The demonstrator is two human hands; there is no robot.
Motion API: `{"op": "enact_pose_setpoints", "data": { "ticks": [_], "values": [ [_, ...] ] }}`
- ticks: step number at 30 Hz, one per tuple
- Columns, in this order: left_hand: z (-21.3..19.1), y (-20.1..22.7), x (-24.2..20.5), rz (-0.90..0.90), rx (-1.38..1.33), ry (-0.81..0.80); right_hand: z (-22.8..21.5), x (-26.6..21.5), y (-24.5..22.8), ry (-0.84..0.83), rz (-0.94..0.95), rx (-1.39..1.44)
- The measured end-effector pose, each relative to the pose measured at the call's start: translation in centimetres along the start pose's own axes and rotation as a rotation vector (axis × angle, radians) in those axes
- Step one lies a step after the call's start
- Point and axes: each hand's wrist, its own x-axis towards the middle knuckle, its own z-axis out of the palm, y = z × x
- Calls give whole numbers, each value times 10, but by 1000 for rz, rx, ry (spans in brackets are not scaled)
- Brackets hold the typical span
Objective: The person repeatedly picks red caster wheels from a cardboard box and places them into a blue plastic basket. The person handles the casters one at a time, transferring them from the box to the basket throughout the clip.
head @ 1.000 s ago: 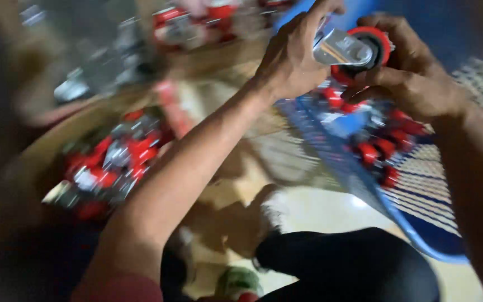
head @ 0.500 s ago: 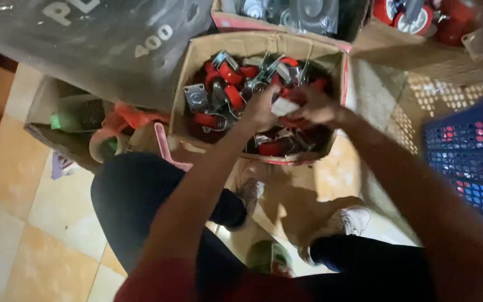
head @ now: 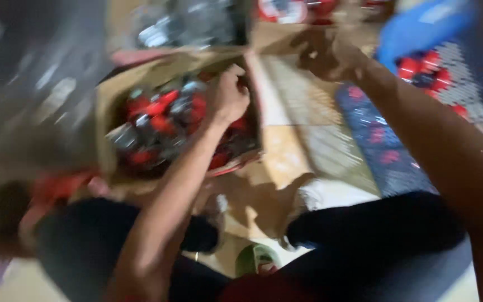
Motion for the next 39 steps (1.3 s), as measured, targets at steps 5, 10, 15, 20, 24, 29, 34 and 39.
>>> {"op": "enact_pose_setpoints", "data": {
  "ticks": [5, 10, 15, 20, 24, 29, 34, 39],
  "values": [
    [44, 156, 13, 549, -250, 4, -44, -150, -42, 439, -457, -1122],
    [155, 273, 8, 821, -314, -205, -161, -223, 8, 742, -418, -1058],
    [318, 295, 17, 915, -310, -415, -275, -243, 94, 860, -356, -898],
    [377, 299, 38, 619, 206, -681, -329, -207, 154, 998, -41, -852],
    [406, 273, 42, 491, 244, -798, -356, -159, 178, 909, -48, -1021],
    [401, 280, 40, 398, 198, -878, -389, -92, 221, 1028, -19, -1070],
    [365, 294, 37, 389, 232, -871, -360, -100, 194, 1157, -95, -877],
    [408, 270, 26, 497, 378, -271, -350, -138, 185, 1039, -139, -890]
  ]
}}
